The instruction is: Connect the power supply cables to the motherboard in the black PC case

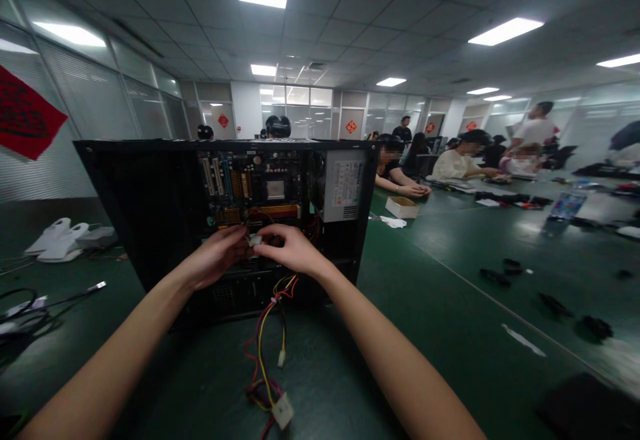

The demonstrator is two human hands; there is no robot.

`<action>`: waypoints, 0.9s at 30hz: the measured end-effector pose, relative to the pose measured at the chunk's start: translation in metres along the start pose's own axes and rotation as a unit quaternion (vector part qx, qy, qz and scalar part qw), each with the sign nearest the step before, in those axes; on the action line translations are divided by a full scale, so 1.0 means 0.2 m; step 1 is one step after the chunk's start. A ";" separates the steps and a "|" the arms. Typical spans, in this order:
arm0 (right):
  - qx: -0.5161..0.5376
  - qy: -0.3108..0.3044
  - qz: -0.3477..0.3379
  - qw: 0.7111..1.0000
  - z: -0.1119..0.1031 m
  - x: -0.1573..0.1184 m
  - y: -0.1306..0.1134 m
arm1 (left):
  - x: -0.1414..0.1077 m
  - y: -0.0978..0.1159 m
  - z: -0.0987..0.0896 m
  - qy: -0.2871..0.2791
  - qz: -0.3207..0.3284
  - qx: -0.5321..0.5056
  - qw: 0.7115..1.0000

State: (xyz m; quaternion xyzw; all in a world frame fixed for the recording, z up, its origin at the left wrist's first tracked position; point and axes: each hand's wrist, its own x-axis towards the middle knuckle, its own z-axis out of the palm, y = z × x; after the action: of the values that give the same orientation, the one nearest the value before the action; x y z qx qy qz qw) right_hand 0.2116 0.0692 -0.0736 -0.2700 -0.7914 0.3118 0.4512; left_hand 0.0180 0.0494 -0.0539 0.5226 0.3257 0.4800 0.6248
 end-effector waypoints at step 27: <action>-0.163 0.052 -0.041 0.984 0.04 -0.02 -0.05 | 0.04 -0.04 0.02 0.137 0.120 0.056 0.982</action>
State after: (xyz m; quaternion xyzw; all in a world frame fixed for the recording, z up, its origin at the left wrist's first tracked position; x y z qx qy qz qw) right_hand 0.2061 0.0583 -0.0722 -0.3231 -0.8176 0.1449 0.4541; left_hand 0.0270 0.0560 -0.0589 0.5214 0.3694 0.5994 0.4822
